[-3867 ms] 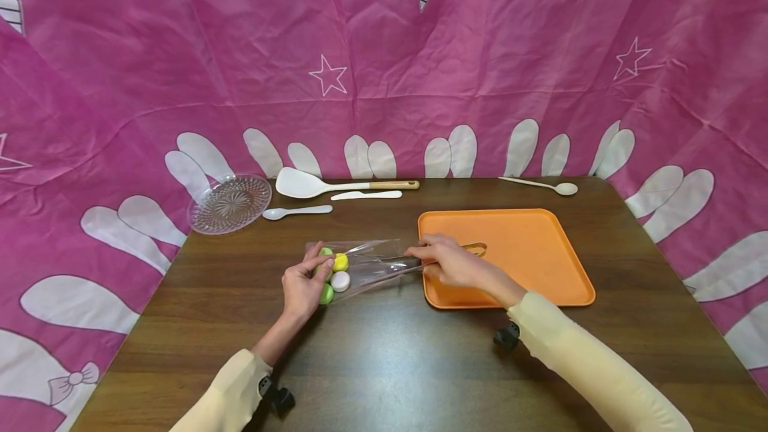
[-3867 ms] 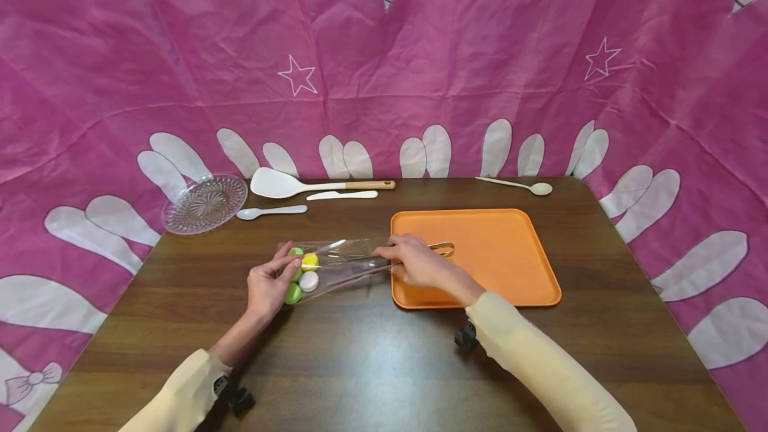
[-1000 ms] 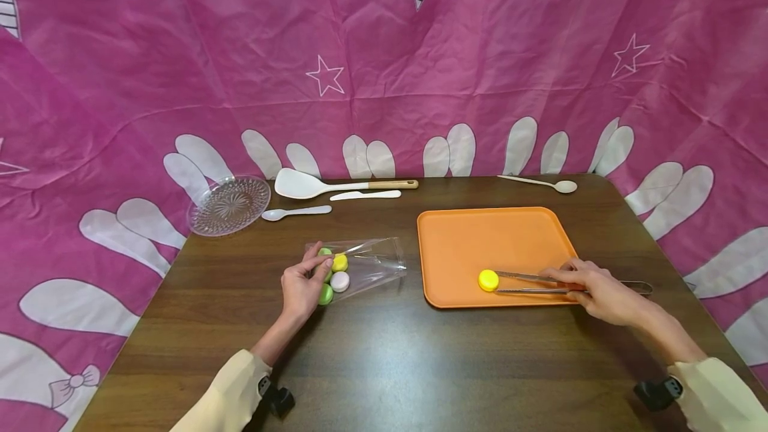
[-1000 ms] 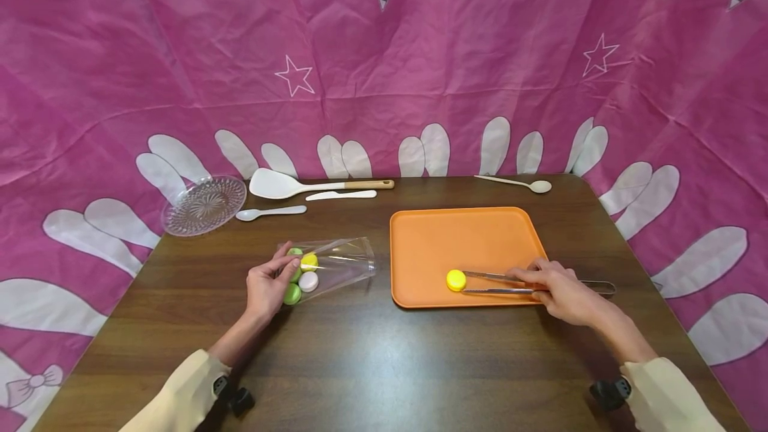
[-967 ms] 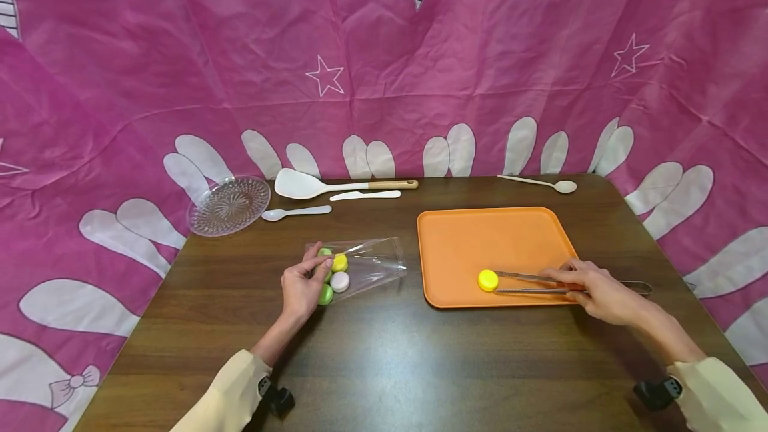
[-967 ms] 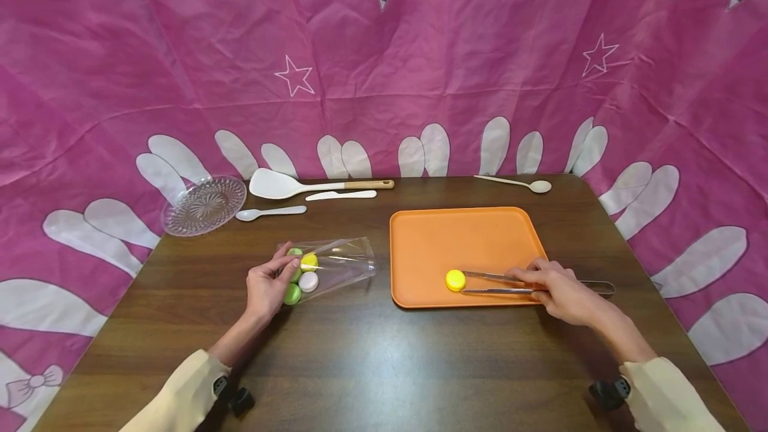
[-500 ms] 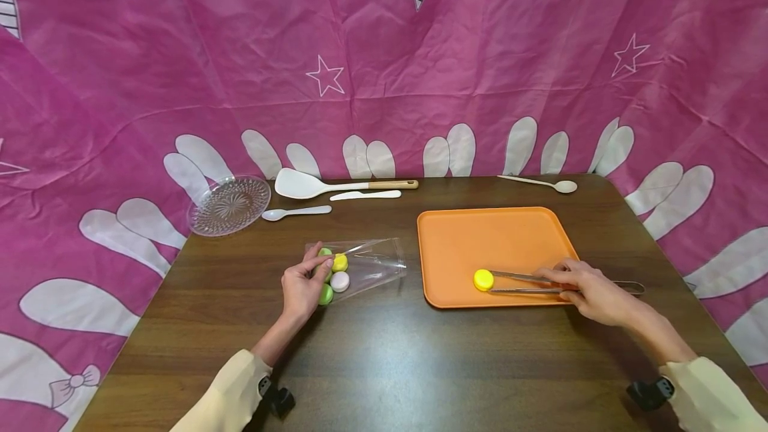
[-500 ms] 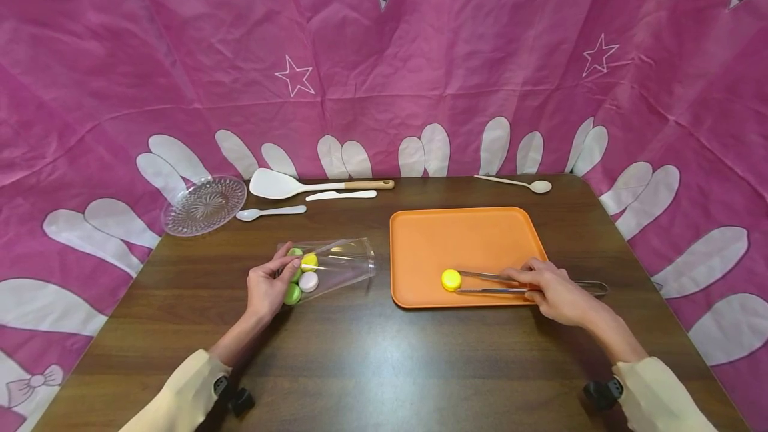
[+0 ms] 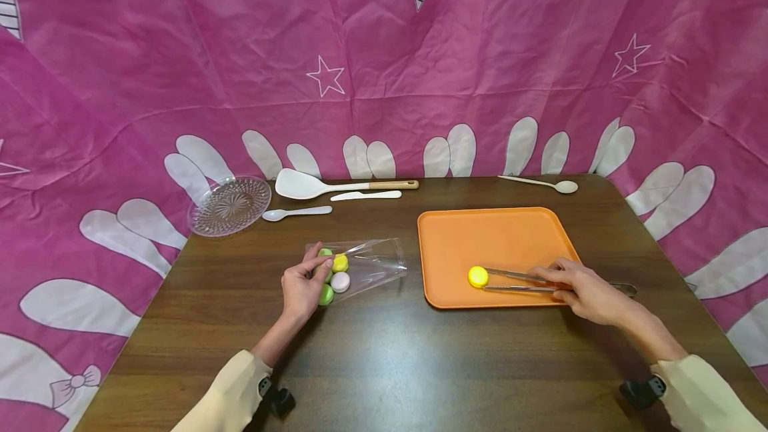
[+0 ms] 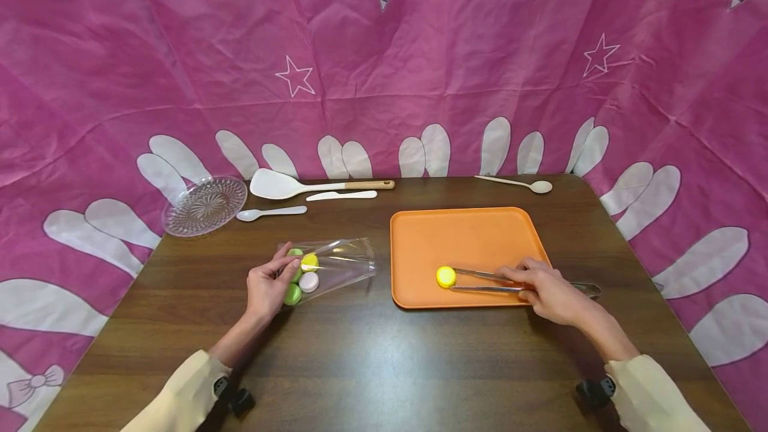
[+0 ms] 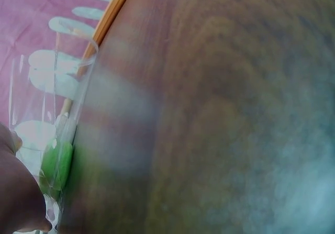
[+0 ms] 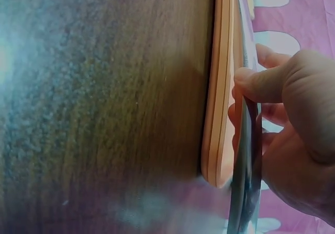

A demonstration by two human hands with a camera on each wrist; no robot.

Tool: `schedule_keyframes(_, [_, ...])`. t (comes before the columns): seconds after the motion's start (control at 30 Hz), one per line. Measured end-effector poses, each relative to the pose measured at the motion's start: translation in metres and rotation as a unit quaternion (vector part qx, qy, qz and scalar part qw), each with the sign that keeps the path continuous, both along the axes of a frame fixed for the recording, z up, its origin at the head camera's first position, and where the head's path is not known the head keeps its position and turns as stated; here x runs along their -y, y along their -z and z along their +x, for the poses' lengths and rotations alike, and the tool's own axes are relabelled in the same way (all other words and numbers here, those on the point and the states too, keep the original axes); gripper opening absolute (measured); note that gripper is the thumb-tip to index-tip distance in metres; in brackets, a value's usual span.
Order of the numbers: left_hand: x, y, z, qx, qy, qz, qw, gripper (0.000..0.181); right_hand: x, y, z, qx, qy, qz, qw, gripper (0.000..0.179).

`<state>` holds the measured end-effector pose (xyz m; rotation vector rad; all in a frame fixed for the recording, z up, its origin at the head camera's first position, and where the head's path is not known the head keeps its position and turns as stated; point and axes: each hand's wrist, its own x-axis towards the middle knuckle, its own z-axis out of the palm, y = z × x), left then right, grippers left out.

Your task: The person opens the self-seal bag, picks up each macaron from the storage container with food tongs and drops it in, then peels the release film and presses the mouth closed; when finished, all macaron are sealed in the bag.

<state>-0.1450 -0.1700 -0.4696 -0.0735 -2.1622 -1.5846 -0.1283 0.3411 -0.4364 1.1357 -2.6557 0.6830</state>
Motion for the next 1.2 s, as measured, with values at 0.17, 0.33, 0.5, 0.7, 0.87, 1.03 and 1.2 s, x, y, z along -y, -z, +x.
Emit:
schedule_keyframes(0.17, [0.000,0.000,0.000,-0.002,0.002,0.001,1.0000,0.006,0.002,0.000,-0.002,-0.001,-0.008,-0.004,1.0000,0.066])
schedule_keyframes(0.33, [-0.001,0.001,0.000,0.000,-0.001,0.002,1.0000,0.006,0.005,0.000,-0.002,-0.001,-0.006,-0.002,1.0000,0.065])
schedule_keyframes(0.5, [0.000,0.000,0.000,0.005,0.000,0.002,1.0000,0.006,0.007,0.000,-0.002,0.003,0.003,0.006,1.0000,0.066])
schedule_keyframes(0.7, [0.000,-0.001,0.000,0.012,0.003,0.005,0.9999,0.006,0.011,0.000,-0.004,0.015,0.012,0.014,0.9997,0.063])
schedule_keyframes(0.87, [0.000,0.000,0.000,0.014,0.003,0.003,0.9999,0.006,0.019,-0.003,-0.008,0.026,0.019,0.021,0.9993,0.061])
schedule_keyframes(1.03, [0.000,0.000,0.000,0.012,0.006,0.004,0.9999,0.006,0.032,-0.006,-0.016,0.008,0.008,0.018,0.9998,0.060])
schedule_keyframes(1.2, [0.000,0.001,-0.001,0.004,0.008,0.005,0.9999,0.006,0.048,-0.011,-0.024,0.020,0.007,0.021,0.9996,0.056])
